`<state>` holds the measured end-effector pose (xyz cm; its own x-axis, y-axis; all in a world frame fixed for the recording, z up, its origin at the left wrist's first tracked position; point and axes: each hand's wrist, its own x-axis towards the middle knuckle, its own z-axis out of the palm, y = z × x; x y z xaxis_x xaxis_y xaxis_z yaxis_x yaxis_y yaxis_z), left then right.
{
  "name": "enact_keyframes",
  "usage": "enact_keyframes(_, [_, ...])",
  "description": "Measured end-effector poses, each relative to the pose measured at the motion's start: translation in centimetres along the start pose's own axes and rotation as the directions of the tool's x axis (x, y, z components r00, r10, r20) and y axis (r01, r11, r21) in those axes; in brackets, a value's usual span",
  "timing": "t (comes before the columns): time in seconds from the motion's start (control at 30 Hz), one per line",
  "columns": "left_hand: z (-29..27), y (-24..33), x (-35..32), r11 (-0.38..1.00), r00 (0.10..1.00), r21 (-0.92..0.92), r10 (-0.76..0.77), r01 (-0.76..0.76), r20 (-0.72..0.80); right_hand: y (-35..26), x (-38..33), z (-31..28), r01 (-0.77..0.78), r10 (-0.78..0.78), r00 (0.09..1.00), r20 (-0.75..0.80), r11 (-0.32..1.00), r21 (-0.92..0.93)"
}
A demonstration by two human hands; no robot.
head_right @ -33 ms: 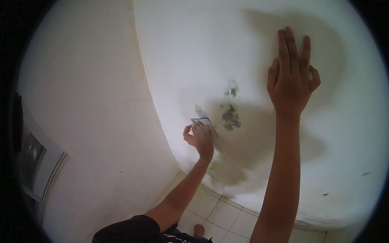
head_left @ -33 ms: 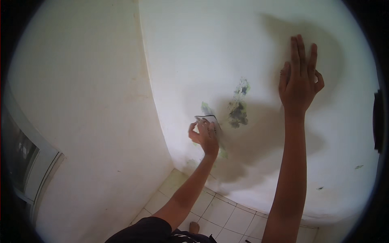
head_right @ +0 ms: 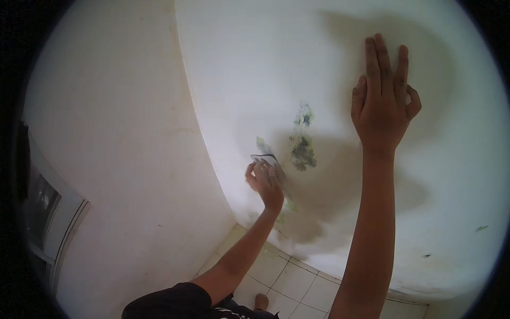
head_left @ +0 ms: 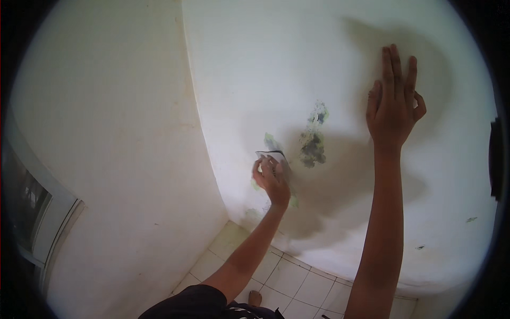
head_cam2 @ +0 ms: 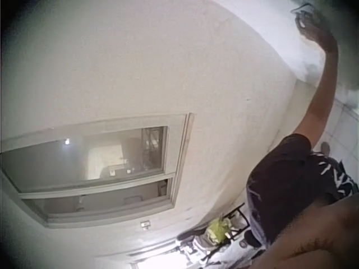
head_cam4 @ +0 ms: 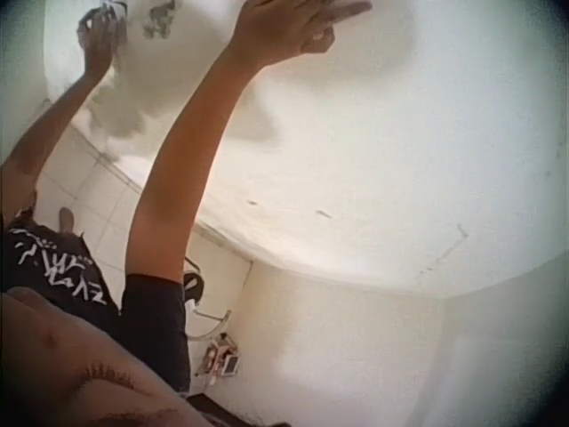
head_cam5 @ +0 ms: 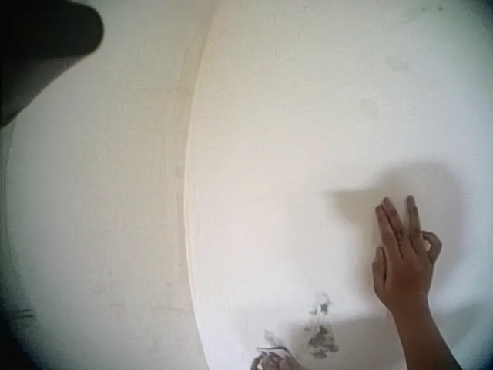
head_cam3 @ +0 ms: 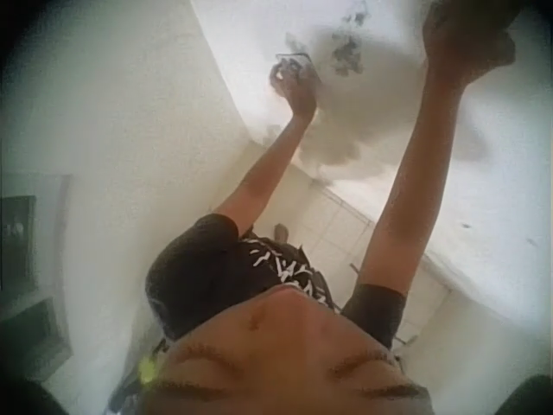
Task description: The recorder uses sandpaper to sand a wall, removing old paint or smoothing the surface.
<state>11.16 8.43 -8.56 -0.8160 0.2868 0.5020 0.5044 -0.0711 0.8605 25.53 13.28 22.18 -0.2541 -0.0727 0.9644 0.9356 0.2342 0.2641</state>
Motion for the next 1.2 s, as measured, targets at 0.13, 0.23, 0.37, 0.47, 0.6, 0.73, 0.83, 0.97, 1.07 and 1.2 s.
enact_keyframes(0.13, [0.8, 1.6, -2.3, 0.929, 0.985, -0.330, 0.173, -0.166, -0.010, 0.2, -0.4, 0.0, 0.008, -0.008, 1.000, 0.012, 1.000, -0.016])
enact_keyframes(0.23, [0.4, 2.2, -2.1, 0.978, 0.981, -0.161, 0.153, -0.134, 0.115, 0.2, -0.7, 0.2, 0.019, -0.018, 1.000, 0.014, 0.999, -0.043])
enact_keyframes(0.37, [-0.1, 0.8, -1.4, 0.964, 0.979, -0.221, 0.177, -0.151, 0.104, -0.3, -0.6, 0.0, 0.025, -0.023, 0.999, 0.049, 0.999, -0.048])
enact_keyframes(0.47, [-0.2, 0.7, -0.8, 0.960, 0.983, -0.260, 0.140, -0.104, 0.122, -0.3, -0.5, -0.3, 0.094, -0.095, 0.994, 0.056, 0.995, 0.023])
enact_keyframes(0.6, [-0.9, 0.5, -1.8, 0.965, 0.941, -0.056, 0.263, -0.257, 0.215, 0.1, -0.8, -0.3, 0.411, -0.497, 0.856, 0.141, 0.821, 0.396])
enact_keyframes(0.73, [-1.0, 0.8, -4.2, 0.927, 0.881, -0.088, 0.373, -0.364, 0.292, 0.5, 0.1, -1.0, 0.519, -0.659, 0.728, 0.188, 0.710, 0.476])
enact_keyframes(0.83, [-1.4, 0.8, -4.7, 0.954, 0.896, -0.149, 0.297, -0.261, 0.330, -0.6, -0.9, -0.9, 0.560, -0.748, 0.614, 0.252, 0.638, 0.529])
enact_keyframes(0.97, [-0.9, 2.0, -4.5, 0.902, 0.980, -0.432, 0.108, -0.027, 0.166, -4.0, -5.3, -1.0, 0.540, -0.713, 0.636, 0.296, 0.685, 0.490])
enact_keyframes(1.07, [-0.5, 3.6, -3.9, 0.988, 0.958, 0.114, 0.073, -0.108, 0.277, -6.5, -9.8, 0.0, 0.559, -0.719, 0.646, 0.255, 0.674, 0.483])
enact_keyframes(1.2, [0.4, 3.4, -2.8, 0.993, 0.980, 0.010, 0.112, -0.115, 0.163, -7.9, -10.9, 0.3, 0.408, -0.584, 0.776, 0.239, 0.753, 0.517])
